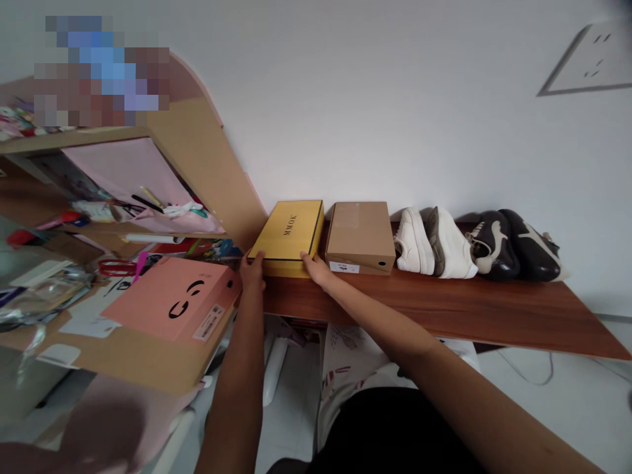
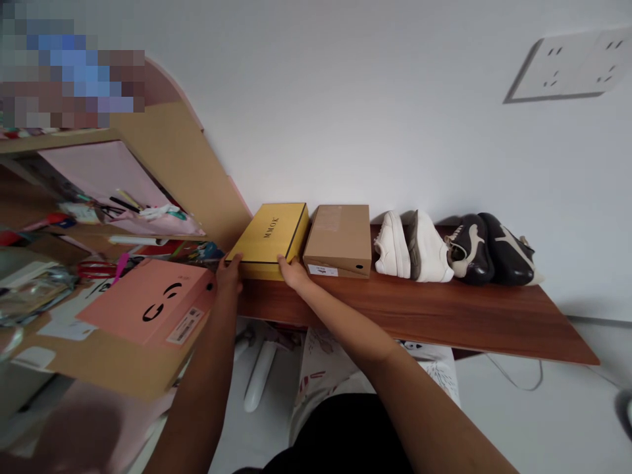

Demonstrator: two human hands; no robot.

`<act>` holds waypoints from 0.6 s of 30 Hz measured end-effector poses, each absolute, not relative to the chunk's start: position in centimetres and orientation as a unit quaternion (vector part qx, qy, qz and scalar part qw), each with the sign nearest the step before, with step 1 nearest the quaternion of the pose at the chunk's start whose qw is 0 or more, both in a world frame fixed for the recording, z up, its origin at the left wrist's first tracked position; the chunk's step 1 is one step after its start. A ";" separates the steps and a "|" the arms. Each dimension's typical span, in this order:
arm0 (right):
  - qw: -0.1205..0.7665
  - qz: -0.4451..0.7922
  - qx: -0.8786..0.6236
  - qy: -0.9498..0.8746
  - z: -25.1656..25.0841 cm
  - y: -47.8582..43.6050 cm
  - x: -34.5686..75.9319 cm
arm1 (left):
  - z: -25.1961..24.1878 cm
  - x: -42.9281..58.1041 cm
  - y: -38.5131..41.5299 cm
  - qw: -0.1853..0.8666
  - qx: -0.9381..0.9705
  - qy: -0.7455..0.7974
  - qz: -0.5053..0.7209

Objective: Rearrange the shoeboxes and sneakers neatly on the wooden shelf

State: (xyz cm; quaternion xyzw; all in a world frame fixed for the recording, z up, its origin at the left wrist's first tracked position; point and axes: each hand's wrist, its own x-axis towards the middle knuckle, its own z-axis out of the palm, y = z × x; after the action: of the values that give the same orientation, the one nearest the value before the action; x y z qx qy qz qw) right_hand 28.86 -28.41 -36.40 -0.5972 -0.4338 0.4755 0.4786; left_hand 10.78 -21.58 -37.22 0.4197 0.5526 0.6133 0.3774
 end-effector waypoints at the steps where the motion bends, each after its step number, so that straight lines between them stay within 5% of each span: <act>1: 0.462 0.476 -0.610 -0.434 -36.0 -28.6 28.8 | -37.2 10.8 -21.5 0.371 0.423 0.555 0.613; 10: 0.502 0.256 -0.587 -0.581 -32.8 -34.9 35.0 | -36.7 12.7 -26.2 0.190 0.438 0.585 0.655; 18: 0.524 0.095 -0.687 -0.494 -34.3 -35.0 47.4 | -39.7 24.6 -31.4 0.412 0.600 0.504 0.466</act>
State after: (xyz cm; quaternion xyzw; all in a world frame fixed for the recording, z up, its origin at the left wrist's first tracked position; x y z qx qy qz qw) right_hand 47.38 -35.04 -34.25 -0.6873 -0.4940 0.0954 0.5239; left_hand 24.60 -31.42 -39.70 0.5995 0.5035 0.4661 0.4120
